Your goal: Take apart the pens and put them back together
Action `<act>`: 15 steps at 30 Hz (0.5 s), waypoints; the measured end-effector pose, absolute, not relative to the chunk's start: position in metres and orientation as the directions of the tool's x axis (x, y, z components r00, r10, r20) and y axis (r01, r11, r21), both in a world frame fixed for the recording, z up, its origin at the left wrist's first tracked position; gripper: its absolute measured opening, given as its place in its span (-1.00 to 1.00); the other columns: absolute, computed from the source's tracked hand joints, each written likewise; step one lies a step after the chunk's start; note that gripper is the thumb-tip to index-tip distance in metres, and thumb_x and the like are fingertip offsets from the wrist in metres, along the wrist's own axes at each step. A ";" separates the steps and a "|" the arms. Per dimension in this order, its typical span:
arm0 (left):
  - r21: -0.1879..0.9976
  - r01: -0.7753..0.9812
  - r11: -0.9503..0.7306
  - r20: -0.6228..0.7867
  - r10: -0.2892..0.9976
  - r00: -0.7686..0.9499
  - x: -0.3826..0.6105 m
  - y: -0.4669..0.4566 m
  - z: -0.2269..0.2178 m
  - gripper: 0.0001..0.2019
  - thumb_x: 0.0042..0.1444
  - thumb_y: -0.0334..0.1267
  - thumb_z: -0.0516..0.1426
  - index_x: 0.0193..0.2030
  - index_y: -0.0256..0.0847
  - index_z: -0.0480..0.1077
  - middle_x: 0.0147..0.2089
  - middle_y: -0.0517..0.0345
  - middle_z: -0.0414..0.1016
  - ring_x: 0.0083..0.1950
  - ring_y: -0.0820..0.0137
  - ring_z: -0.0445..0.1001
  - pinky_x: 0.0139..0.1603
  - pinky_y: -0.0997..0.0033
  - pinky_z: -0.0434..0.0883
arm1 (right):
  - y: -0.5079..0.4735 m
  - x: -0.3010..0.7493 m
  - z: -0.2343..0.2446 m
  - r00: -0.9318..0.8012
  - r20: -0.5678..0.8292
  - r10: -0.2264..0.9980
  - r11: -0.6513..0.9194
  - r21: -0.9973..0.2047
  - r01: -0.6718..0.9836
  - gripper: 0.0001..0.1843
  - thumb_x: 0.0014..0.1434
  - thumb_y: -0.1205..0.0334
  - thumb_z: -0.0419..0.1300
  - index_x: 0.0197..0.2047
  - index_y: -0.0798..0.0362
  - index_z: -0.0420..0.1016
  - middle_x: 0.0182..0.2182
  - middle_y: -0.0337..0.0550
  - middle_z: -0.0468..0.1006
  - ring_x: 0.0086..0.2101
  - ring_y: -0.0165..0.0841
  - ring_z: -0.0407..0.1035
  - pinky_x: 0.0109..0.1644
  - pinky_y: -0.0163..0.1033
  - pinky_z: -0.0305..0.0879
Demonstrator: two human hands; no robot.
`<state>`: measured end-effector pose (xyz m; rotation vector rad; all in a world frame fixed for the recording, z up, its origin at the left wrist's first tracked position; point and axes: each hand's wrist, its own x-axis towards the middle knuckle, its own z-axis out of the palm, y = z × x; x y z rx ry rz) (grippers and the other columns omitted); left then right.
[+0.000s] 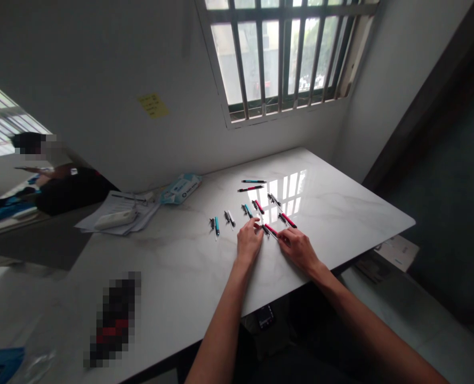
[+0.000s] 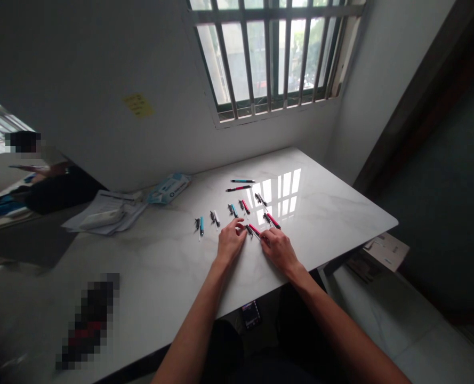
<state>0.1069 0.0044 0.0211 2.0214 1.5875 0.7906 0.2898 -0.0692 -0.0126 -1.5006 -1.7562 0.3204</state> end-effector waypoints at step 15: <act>0.686 0.684 -0.247 0.164 0.969 0.186 0.110 0.006 0.024 -0.69 0.23 -0.39 0.26 0.10 -0.11 0.57 -0.08 0.01 0.72 -0.16 0.21 0.65 0.07 0.23 0.47 | -0.070 0.288 -0.007 -0.035 0.416 0.909 0.315 -0.628 0.711 -0.84 0.39 0.33 0.21 -0.11 -0.04 0.64 -0.14 -0.07 0.65 -0.06 -0.12 0.48 0.17 0.00 0.42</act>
